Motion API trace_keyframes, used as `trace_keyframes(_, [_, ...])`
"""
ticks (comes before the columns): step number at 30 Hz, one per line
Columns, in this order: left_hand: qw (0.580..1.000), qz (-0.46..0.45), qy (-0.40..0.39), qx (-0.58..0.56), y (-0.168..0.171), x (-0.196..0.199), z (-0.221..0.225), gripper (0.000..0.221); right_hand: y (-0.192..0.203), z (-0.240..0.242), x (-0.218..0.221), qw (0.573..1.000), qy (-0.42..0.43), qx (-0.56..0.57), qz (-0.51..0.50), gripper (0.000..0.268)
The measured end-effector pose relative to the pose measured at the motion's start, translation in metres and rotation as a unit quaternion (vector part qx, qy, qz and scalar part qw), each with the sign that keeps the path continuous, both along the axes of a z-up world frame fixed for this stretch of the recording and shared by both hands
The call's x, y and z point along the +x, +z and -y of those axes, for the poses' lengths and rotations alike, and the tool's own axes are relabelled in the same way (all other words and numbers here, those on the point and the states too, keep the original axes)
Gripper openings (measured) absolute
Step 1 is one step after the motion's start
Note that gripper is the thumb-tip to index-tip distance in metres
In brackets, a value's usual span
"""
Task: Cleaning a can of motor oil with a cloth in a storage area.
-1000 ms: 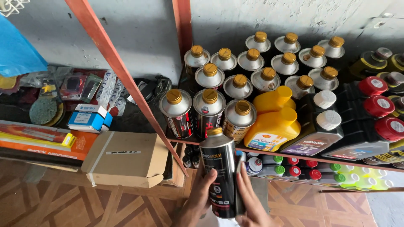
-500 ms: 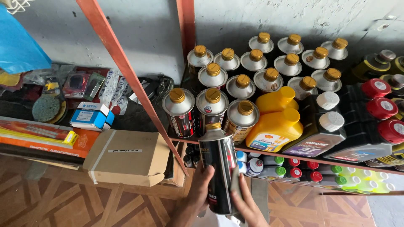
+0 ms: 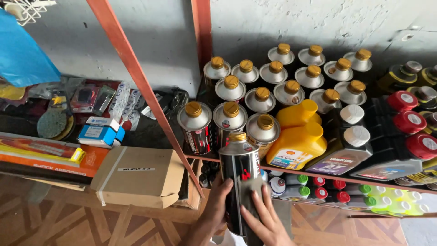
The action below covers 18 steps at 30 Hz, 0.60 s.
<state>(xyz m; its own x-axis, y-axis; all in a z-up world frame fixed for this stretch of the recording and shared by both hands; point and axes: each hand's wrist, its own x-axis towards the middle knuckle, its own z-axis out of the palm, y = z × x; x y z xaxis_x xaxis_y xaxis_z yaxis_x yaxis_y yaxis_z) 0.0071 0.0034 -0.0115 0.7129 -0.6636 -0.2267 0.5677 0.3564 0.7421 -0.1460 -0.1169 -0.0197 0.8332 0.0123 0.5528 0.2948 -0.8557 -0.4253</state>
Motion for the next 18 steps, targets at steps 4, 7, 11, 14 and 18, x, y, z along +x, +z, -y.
trace_keyframes(4, [0.988, 0.135, -0.038, -0.059, 0.044, 0.006, 0.001, 0.073, -0.014, -0.009, 0.006, 0.971, -0.001, 0.238, -0.033, 0.062])
trace_keyframes(7, [0.985, 0.146, -0.05, -0.076, 0.065, -0.006, 0.0, 0.079, 0.053, -0.006, 0.037, 0.54, -0.265, 0.777, -0.184, 0.077])
trace_keyframes(11, [0.959, 0.259, -0.084, -0.079, 0.098, -0.018, 0.0, 0.073, 0.106, 0.005, 0.026, 0.877, 0.144, 0.458, -0.009, 0.116])
trace_keyframes(14, [0.959, 0.268, -0.065, -0.06, 0.089, -0.021, -0.001, 0.079, 0.095, 0.001, 0.016, 0.952, 0.074, 0.296, 0.023, 0.103])
trace_keyframes(18, [0.962, 0.264, -0.035, -0.059, 0.087, -0.014, -0.005, 0.075, -0.074, 0.013, -0.024, 0.995, -0.029, 0.091, 0.04, 0.055])
